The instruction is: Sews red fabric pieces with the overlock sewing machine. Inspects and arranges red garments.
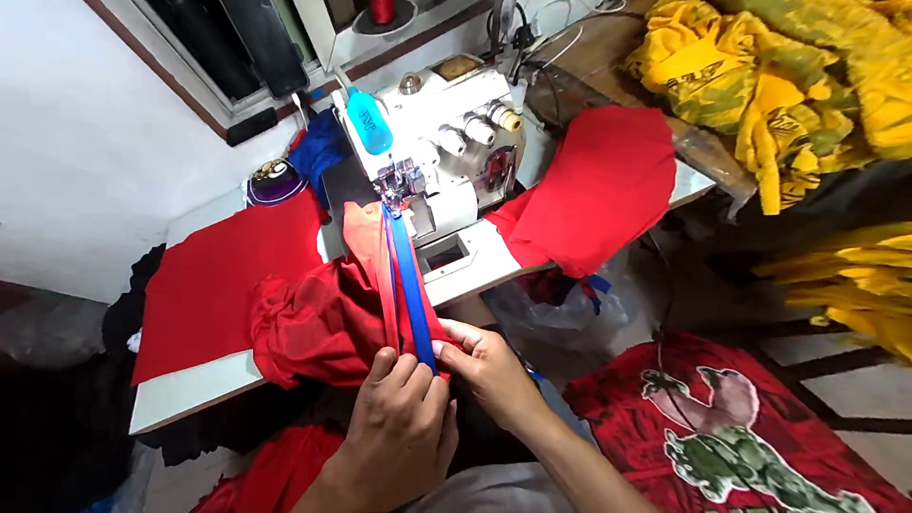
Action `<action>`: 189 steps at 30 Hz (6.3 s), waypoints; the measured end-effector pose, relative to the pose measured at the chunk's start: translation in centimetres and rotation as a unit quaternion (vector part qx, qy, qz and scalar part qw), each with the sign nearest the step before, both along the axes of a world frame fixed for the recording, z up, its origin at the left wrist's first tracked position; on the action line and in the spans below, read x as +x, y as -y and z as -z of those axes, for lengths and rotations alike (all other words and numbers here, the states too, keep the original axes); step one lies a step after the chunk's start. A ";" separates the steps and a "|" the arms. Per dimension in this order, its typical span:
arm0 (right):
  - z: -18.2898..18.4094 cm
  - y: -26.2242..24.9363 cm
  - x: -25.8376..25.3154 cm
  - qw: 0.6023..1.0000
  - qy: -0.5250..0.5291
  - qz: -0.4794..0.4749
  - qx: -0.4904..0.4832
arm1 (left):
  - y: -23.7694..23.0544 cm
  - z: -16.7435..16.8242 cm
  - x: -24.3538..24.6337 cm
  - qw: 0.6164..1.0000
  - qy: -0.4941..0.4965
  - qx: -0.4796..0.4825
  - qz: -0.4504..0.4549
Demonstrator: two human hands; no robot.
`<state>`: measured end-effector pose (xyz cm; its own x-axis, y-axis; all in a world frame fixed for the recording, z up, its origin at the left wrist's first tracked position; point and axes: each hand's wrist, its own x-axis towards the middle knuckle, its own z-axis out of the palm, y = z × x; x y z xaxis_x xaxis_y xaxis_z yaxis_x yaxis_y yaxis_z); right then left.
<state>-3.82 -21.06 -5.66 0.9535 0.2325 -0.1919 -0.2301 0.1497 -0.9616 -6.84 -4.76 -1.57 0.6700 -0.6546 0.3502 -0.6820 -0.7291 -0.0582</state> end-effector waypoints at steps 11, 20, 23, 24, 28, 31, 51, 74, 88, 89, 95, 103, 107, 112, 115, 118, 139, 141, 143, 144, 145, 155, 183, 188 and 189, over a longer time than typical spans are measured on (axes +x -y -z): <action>-0.4 -0.1 -0.7 0.995 -0.005 -0.014 0.098 | 1.2 0.8 -0.8 1.000 0.006 -0.015 0.027; -0.7 0.5 -2.4 0.992 -0.022 0.077 0.093 | -2.3 -0.7 9.8 0.988 -0.065 -0.072 -0.122; -1.3 0.6 -2.4 0.988 -0.053 0.086 0.117 | -1.8 -0.1 11.6 0.982 -0.058 -0.028 -0.176; -1.5 0.5 -1.9 0.986 -0.058 0.091 0.127 | -1.7 -0.1 12.0 0.981 -0.053 -0.017 -0.185; -1.0 -0.6 1.4 0.979 -0.052 0.112 0.160 | -1.4 -1.0 14.8 0.971 -0.072 -0.001 -0.230; -0.7 -1.4 4.6 0.978 -0.065 0.110 0.163 | -1.8 -1.6 17.8 0.966 -0.073 0.017 -0.246; -2.6 -9.4 7.7 0.990 0.019 0.122 0.071 | -7.2 -14.1 7.4 0.989 -0.129 -0.039 0.068; -3.2 -2.2 9.8 0.997 -0.026 0.030 -0.068 | -2.1 -4.0 3.6 0.996 0.000 -0.063 -0.071; -1.0 -4.0 8.0 0.992 -0.064 0.030 0.100 | 0.8 -2.7 2.0 0.989 -0.004 -0.087 -0.119; -0.7 -3.5 7.3 0.996 -0.054 0.029 0.068 | 0.6 -2.3 1.6 0.989 -0.021 -0.078 -0.125; 0.2 -1.2 2.5 0.999 -0.044 0.020 -0.004 | 0.8 0.4 0.7 0.989 -0.036 -0.093 -0.114; -0.7 -0.6 0.8 0.999 0.006 0.001 0.048 | 1.1 0.9 -0.7 0.992 -0.018 -0.094 -0.084; -0.4 -1.2 1.8 0.997 -0.023 0.076 0.015 | 0.7 -0.1 0.7 0.983 -0.070 -0.165 -0.038; -0.1 -0.7 0.6 0.990 -0.032 0.131 0.041 | -1.0 0.5 9.6 0.970 -0.003 -0.154 -0.190; -0.5 -1.0 1.1 0.985 -0.046 0.143 0.083 | -1.1 1.3 11.9 0.966 -0.040 -0.108 -0.231; -0.5 -1.6 3.2 0.982 -0.044 0.149 0.103 | -1.4 0.8 13.8 0.962 -0.075 -0.105 -0.241; 0.8 -6.4 8.9 0.982 0.026 0.183 -0.022 | -15.8 -4.8 12.2 0.996 -0.035 0.070 -0.047; -0.3 -9.8 6.7 0.988 0.052 0.147 -0.008 | -12.3 -8.7 8.7 0.997 -0.078 -0.009 -0.011; -1.6 -12.6 5.1 0.989 0.110 0.098 0.032 | -7.9 -10.4 6.1 0.991 -0.097 -0.074 0.051; -2.1 -12.8 4.7 0.988 0.109 0.068 0.089 | -6.3 -9.8 5.8 0.989 -0.084 -0.095 0.082; -2.9 -12.2 4.6 0.988 0.061 0.047 0.132 | -5.2 -8.6 5.8 0.986 -0.072 -0.105 0.106; 1.7 -4.2 7.0 0.874 0.445 0.053 -0.188 | -4.5 -3.3 5.7 0.990 -0.016 -0.122 -0.072; 0.0 -3.0 6.1 0.991 -0.032 0.042 -0.123 | -1.6 -1.5 3.5 0.987 0.032 0.072 -0.143; 0.4 -1.7 2.9 0.996 -0.019 0.033 -0.079 | 0.1 -0.7 1.9 0.996 0.037 0.022 -0.083; 0.4 -1.5 2.5 0.998 -0.013 0.026 -0.060 | 0.3 -0.6 1.6 0.996 0.033 0.015 -0.084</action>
<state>-1.30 -19.52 -6.09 0.9581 0.1558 -0.2405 -0.2503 0.0468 -0.9670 -5.23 -5.10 -1.01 0.7472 -0.5457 0.3793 -0.5443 -0.8300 -0.1218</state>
